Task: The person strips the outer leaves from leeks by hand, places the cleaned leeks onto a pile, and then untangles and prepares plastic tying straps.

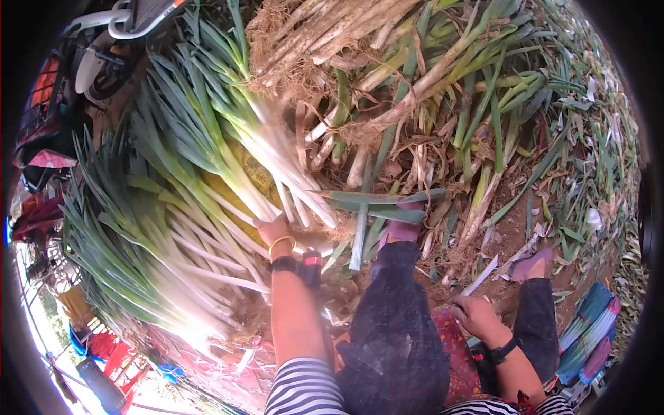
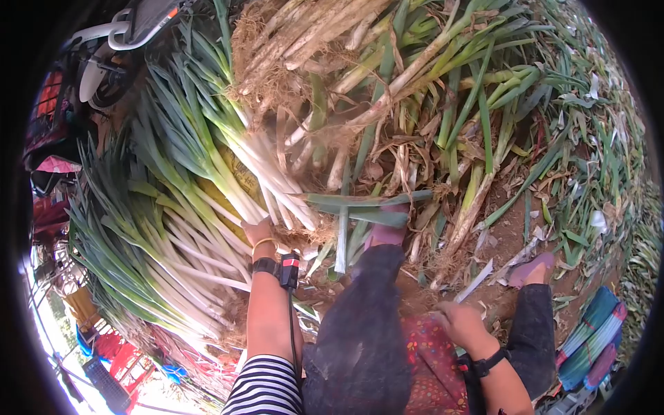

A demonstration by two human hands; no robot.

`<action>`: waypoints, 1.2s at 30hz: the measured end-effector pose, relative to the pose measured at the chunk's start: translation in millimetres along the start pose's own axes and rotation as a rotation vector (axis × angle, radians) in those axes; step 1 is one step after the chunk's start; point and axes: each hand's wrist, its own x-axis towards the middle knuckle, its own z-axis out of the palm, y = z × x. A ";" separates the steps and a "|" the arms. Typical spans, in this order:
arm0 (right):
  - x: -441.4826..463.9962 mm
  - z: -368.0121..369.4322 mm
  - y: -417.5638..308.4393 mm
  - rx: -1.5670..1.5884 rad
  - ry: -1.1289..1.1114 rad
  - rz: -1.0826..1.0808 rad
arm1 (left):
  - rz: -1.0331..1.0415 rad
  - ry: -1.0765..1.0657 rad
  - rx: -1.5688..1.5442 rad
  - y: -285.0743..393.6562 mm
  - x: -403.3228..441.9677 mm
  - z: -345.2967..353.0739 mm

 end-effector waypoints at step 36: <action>67.8 24.6 92.2 0.304 0.708 0.338 | 0.609 0.046 1.282 -6.9 42.2 6.4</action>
